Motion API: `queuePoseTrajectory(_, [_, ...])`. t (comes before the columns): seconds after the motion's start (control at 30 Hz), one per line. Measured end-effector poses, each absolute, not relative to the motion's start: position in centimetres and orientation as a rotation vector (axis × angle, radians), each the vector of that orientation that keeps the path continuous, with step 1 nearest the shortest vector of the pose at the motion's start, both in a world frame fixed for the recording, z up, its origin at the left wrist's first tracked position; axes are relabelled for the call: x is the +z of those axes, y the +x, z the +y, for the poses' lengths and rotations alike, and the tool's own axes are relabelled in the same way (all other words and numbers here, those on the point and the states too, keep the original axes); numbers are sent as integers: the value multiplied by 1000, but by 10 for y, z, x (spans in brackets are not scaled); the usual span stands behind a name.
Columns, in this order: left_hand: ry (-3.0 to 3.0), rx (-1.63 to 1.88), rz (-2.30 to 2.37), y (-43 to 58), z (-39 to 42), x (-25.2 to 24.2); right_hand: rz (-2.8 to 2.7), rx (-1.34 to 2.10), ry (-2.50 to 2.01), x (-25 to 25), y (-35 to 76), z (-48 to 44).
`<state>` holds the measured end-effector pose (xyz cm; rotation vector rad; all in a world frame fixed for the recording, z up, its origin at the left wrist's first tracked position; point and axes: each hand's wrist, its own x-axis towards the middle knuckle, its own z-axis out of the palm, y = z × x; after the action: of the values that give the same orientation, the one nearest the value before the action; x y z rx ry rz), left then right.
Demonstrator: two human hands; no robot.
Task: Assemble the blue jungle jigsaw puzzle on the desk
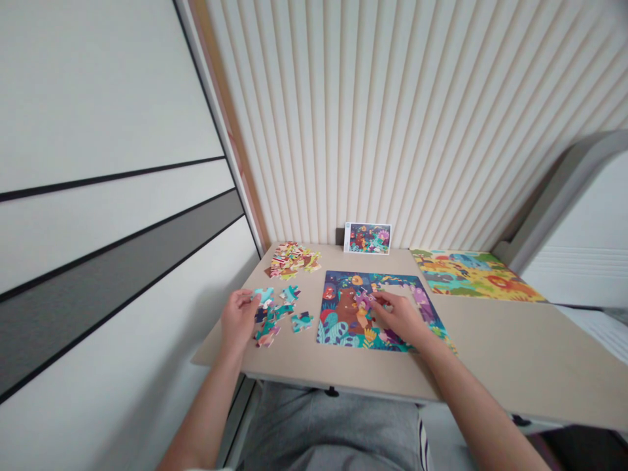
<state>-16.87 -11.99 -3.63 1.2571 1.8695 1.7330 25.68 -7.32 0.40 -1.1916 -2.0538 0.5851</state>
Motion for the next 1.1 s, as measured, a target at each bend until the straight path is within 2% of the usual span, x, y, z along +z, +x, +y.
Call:
queuePoseTrajectory(0.43, [1278,1676,2115,-175,-116,-37,-2048,622,-1173,4,256,-74])
queuePoseTrajectory(0.67, [1579,1326,2152,-173,-113,-43,-1989,705,-1144,3,255,-72])
queuePoseTrajectory(0.87, [2002,1173,2343,-171,-118,-46,-1937,747,-1110,2,256,-69])
queuePoseTrajectory(1.1, [2117,999,2273,-166,-123,-46,-1918,748,-1158,-2,259,-66])
